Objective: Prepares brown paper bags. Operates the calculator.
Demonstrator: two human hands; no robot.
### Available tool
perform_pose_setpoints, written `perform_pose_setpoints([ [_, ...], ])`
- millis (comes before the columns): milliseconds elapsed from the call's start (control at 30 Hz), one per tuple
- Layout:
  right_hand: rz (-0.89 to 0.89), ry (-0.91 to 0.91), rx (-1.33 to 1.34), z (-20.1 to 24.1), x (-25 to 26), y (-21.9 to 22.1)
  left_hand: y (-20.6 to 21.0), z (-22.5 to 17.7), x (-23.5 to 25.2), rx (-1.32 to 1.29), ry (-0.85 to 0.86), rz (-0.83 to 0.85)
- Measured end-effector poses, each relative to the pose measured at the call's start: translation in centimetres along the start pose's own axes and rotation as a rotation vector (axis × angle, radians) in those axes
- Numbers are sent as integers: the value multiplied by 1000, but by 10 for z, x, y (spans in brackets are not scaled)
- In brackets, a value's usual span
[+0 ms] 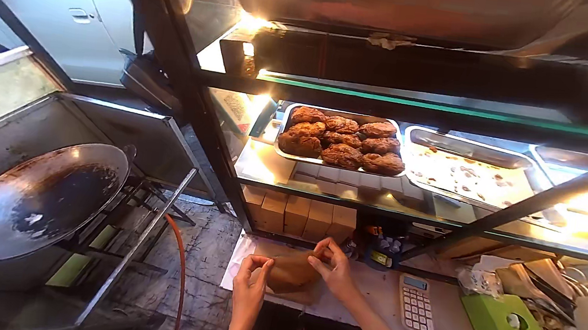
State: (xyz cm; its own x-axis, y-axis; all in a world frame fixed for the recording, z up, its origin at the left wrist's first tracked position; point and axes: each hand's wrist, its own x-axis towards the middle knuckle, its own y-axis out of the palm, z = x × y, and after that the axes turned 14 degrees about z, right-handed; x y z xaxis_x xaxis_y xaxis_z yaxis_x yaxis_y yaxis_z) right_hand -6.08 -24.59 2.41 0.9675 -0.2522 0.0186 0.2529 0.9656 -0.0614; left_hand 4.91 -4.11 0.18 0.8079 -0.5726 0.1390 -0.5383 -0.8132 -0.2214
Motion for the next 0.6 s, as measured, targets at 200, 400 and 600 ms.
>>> perform_pose_setpoints([
  [200, 246, 104, -148, 14, 4, -14, -3, -25, 12, -313, -433, -13],
  [400, 278, 129, -206, 17, 5, -19, -23, -23, 8, -246, -185, 157],
  [600, 281, 100, -138, 14, 1, -12, -14, 7, -12, 41, 63, 141],
])
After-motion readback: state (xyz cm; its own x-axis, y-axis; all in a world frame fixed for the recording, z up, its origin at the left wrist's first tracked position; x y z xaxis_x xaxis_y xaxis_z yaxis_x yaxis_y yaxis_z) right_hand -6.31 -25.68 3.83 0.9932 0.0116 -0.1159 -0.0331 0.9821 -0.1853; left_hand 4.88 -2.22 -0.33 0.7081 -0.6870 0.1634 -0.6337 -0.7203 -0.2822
